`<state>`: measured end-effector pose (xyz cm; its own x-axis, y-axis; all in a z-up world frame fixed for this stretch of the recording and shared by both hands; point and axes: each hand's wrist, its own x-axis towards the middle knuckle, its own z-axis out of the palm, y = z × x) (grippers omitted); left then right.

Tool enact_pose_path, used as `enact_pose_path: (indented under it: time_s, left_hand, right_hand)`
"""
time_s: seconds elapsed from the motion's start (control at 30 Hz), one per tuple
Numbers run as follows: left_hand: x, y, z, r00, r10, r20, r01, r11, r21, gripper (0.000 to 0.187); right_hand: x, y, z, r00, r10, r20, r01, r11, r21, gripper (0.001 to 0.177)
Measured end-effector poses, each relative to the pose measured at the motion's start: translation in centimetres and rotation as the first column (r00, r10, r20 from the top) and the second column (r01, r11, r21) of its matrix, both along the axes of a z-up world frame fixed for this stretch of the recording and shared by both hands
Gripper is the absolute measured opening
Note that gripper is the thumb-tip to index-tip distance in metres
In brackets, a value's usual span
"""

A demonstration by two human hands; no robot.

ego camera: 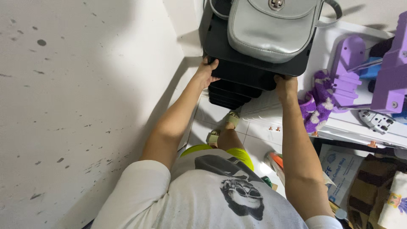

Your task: The person assembles a black plastic step stool by attaching legs and stacking the steps. They then place the assembled stool next to a white drawer unit and position a silver handbag on top of it.

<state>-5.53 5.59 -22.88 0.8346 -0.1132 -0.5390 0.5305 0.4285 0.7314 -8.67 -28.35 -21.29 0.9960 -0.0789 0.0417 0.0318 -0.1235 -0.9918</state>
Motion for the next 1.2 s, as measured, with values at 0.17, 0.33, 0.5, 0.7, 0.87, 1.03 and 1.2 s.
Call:
enact_pose_path:
  time_s: [0.17, 0.33, 0.5, 0.7, 0.87, 1.03, 1.2]
  left_hand:
    - [-0.5, 0.6, -1.5, 0.999, 0.045, 0.020, -0.044, 0.998, -0.043, 0.061]
    - [-0.1, 0.7, -1.9, 0.997, 0.063, 0.036, -0.061, 0.997, -0.043, 0.055]
    - [-0.1, 0.7, -1.3, 0.997, 0.022, 0.080, -0.019, 0.999, -0.034, 0.055]
    - [0.1, 0.1, 0.5, 0.995, -0.082, -0.049, 0.088, 0.985, 0.147, 0.082]
    - [1.1, 0.4, -1.3, 0.959, -0.253, -0.129, 0.274, 0.942, 0.192, 0.097]
    - [2.4, 1.1, -3.4, 0.971, -0.233, -0.047, 0.237, 0.931, 0.278, 0.092]
    - [5.2, 0.3, -7.0, 0.965, -0.130, 0.227, 0.023, 0.906, 0.422, 0.079]
  right_hand:
    - [0.3, -1.0, -2.4, 0.999, 0.027, -0.019, -0.022, 0.968, 0.251, 0.033]
    - [-0.5, -0.3, -2.3, 0.998, -0.018, 0.062, 0.006, 0.981, 0.194, 0.036]
    - [0.0, -0.4, -1.7, 0.999, -0.045, -0.004, 0.045, 0.999, -0.005, 0.029]
    - [0.7, 0.2, -1.0, 0.980, -0.172, -0.098, 0.165, 0.983, -0.074, 0.036]
    - [2.8, -1.0, -4.1, 0.984, -0.049, 0.171, 0.058, 0.997, -0.051, 0.043]
    - [3.7, -2.5, -7.2, 0.993, -0.117, 0.022, 0.117, 0.921, -0.372, 0.036]
    - [6.8, -0.8, -8.0, 0.993, -0.074, -0.091, 0.117, 0.607, 0.786, 0.024]
